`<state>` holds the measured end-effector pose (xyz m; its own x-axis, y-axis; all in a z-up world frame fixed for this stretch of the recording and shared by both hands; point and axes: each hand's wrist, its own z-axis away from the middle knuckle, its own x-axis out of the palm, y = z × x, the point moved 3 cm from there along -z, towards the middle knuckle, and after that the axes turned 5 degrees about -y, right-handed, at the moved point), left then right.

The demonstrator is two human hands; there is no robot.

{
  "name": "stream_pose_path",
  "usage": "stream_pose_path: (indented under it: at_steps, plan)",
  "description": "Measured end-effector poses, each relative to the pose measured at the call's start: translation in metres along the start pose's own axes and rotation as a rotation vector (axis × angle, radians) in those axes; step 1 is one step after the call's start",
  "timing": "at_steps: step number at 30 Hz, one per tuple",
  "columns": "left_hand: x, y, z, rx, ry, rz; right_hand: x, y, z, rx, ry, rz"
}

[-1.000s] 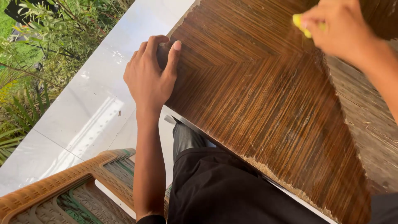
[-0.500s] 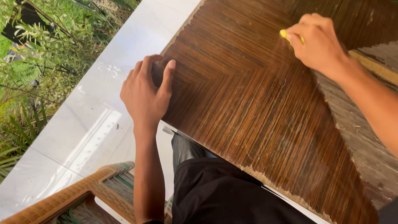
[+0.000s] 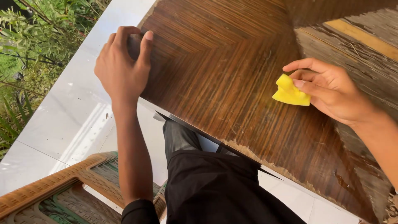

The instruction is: Cleaning a wooden table surface using a spray bottle and a sponge.

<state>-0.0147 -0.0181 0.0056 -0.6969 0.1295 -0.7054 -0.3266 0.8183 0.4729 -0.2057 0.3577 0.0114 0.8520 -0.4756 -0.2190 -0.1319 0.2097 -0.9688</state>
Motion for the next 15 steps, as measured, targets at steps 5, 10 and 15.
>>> stream_pose_path:
  at_steps: [5,10,15]
  plan:
    - [0.008,-0.009,-0.001,0.034,-0.019,-0.078,0.009,-0.010,0.030,-0.003,-0.104,-0.491]
    - [0.015,-0.018,-0.002,0.052,-0.102,-0.203,0.018,-0.024,0.069,-0.104,-0.159,-0.598]
    - [0.018,-0.024,-0.004,0.068,-0.132,-0.261,0.026,-0.029,0.106,-0.223,-0.151,-0.755]
